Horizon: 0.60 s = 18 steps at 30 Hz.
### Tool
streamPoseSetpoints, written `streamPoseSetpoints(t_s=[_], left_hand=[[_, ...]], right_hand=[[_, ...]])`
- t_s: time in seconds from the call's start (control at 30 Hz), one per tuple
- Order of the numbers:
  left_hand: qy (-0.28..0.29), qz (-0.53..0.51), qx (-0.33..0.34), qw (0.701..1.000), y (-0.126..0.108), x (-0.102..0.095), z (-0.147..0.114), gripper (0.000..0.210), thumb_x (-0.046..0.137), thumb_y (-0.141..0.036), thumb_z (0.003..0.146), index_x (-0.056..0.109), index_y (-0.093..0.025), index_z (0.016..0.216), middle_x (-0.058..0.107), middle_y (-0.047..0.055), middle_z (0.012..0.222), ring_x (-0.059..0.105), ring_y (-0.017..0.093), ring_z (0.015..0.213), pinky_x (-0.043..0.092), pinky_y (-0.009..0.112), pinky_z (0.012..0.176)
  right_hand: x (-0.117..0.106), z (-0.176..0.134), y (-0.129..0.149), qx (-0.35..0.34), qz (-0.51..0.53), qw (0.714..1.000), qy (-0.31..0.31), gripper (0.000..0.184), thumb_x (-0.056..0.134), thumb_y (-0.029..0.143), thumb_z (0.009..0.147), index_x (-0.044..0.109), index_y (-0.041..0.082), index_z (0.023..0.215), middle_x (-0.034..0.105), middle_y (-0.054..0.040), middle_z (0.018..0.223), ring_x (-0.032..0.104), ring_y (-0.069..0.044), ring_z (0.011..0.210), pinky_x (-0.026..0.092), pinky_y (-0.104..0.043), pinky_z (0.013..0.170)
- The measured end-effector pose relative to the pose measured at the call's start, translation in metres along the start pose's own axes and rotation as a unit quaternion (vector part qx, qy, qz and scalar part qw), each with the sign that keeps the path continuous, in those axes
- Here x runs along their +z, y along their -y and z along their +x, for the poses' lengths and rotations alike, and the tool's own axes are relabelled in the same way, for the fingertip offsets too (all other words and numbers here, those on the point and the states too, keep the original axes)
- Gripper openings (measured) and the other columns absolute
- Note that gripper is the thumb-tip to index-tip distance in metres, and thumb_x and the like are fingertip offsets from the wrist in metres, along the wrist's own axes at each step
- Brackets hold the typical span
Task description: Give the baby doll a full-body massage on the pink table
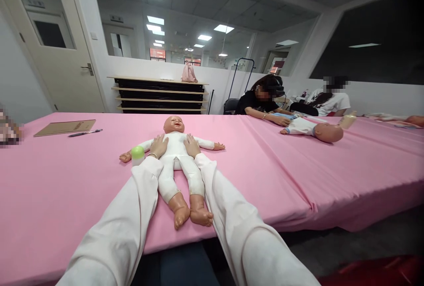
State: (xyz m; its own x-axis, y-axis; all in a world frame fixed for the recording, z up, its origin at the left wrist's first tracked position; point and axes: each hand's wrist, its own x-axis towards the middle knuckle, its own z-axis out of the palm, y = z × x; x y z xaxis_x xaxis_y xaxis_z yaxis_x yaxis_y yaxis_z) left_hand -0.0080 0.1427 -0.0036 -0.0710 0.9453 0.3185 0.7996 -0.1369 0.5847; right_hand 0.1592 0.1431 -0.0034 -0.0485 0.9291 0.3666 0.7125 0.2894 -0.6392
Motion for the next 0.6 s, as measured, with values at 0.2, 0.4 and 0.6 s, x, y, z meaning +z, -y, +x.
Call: streamPoseSetpoints(t_s=[0.2,0.4,0.6], left_hand=[[-0.082,0.033,-0.081,0.993,0.016,-0.001,-0.018,0.043,0.035,-0.031,0.09,0.047,-0.005,0.122,0.04,0.019,0.132,0.034,0.027,0.127,0.024,0.051,0.106],[-0.129,0.103,-0.042,0.985,0.028,-0.004,-0.026,0.049,0.028,-0.026,0.086,0.042,-0.014,0.132,0.039,0.009,0.137,0.018,0.028,0.135,0.003,0.06,0.107],[-0.095,0.134,-0.095,0.982,0.037,-0.002,-0.024,0.054,0.037,-0.023,0.079,0.044,-0.009,0.13,0.027,0.014,0.143,0.009,0.031,0.137,0.012,0.058,0.108]], right_hand=[[-0.007,-0.024,-0.015,0.112,-0.059,0.991,-0.053,0.043,0.04,0.035,0.09,0.043,0.013,0.127,0.032,-0.013,0.14,0.027,-0.025,0.131,0.017,-0.053,0.107],[-0.007,-0.029,-0.013,0.126,-0.1,0.984,-0.073,0.046,0.025,0.024,0.09,0.036,0.016,0.134,0.021,-0.009,0.146,0.01,-0.019,0.137,-0.002,-0.052,0.108],[-0.008,-0.03,-0.018,0.145,-0.18,0.967,-0.108,0.043,0.026,0.023,0.09,0.046,0.016,0.127,0.029,-0.0087,0.143,0.019,-0.021,0.135,0.001,-0.055,0.107]])
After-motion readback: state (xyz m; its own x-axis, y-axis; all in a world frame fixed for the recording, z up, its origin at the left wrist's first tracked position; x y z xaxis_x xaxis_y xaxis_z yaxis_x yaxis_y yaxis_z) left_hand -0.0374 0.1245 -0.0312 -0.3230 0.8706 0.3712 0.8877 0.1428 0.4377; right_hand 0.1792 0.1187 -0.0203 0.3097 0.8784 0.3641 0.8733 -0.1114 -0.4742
